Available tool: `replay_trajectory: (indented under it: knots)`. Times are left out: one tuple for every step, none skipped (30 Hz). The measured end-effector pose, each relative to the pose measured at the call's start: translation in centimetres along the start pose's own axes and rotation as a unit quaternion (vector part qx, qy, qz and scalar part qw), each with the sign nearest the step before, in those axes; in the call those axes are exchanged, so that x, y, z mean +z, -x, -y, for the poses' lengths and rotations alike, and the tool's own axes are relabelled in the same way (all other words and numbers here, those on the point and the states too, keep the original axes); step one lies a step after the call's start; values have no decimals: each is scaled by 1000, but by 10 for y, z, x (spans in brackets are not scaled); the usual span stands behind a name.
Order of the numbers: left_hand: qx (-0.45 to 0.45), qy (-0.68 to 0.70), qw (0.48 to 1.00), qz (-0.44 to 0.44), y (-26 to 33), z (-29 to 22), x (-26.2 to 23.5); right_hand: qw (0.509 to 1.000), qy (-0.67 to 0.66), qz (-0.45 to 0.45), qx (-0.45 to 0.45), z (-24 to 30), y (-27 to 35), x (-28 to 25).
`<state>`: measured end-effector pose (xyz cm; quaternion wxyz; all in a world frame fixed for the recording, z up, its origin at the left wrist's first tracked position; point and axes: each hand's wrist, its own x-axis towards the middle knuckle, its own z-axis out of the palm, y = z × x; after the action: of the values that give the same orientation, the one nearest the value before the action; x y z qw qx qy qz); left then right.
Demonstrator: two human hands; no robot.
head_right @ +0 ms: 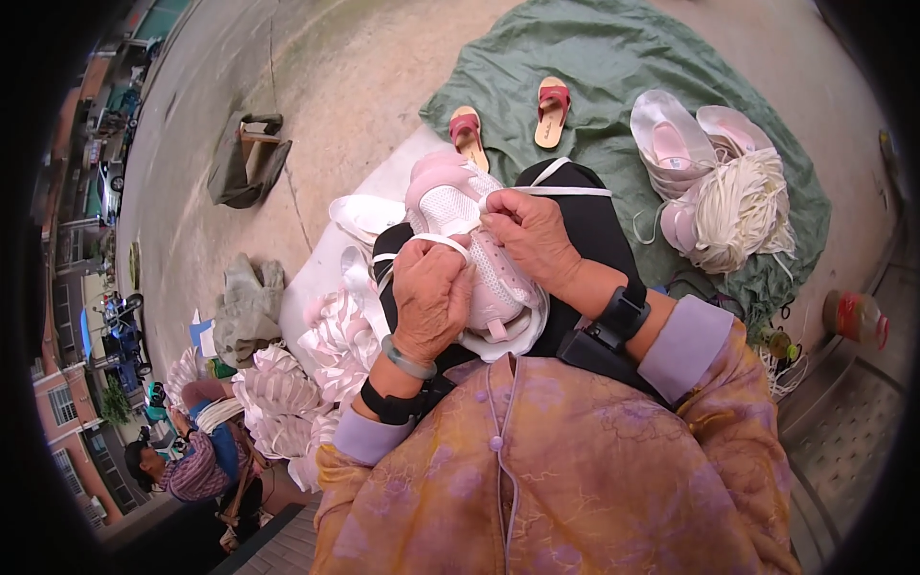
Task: The recorder is lacing a pink and white shoe by hand while sitting outdoors.
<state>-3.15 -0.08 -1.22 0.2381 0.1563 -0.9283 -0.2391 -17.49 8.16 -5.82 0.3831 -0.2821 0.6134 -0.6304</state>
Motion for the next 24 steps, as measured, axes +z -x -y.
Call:
replay_trajectory:
  knots:
    - [-2,3,1000,1,1,1,1,1000,14,-8,-8,0,0,0]
    - [-4,6,1000,2,1,1,1,1000,13,-8,-8,0,0,0]
    - [-4,6,1000,2,1,1,1,1000,26,-7,-11,0,-1,0]
    - [-5,7,1000,5,1,0,0,999,39,-7,-15,0,-1,-1]
    - [-5,8,1000,7,1,0,0,999,39,-7,-14,-1,-2,-1]
    - [-5,8,1000,7,1,0,0,997,64,-5,-49,-4,-3,-2]
    - [-7,11,1000,4,2,0,0,993,89,-3,-83,-5,-4,-1]
    - [-8,13,1000,2,2,0,1,993,89,-2,-82,-4,-4,-1]
    - [-10,12,1000,2,3,0,1,986,132,4,-100,-3,-4,0]
    - [-9,13,1000,-6,3,0,1,978,174,10,-117,-2,-3,1]
    - [-9,12,1000,-14,5,0,0,978,173,12,-117,-5,-3,3]
    - [-12,11,1000,-15,9,-1,-1,974,187,8,-130,-8,-3,6]
    - [-31,29,998,-46,12,0,-3,968,202,3,-146,-10,-6,7]
    - [-50,47,995,-77,16,2,-5,968,201,6,-149,-9,-5,7]
    - [-92,77,985,-124,22,5,-10,970,207,4,-127,-8,-3,4]
    - [-135,108,970,-168,31,9,-16,972,213,3,-102,-8,1,2]
    - [-214,143,938,-232,35,12,-27,972,212,7,-102,-8,2,2]
    - [-326,269,854,-304,40,9,-39,974,204,-2,-99,-8,2,1]
    - [-360,318,793,-374,42,19,-50,975,199,-13,-95,-9,4,-1]
    - [-357,368,755,-409,52,31,-63,974,204,-15,-96,-11,4,-1]
    - [-388,411,693,-447,58,39,-70,974,205,-12,-97,-11,5,-4]
    - [-407,444,664,-443,65,41,-69,981,185,-13,-62,-7,5,-2]
    - [-425,476,634,-437,71,43,-67,986,166,-15,-27,-2,6,-2]
    - [-441,500,631,-397,74,41,-58,985,168,-10,-28,0,9,-4]
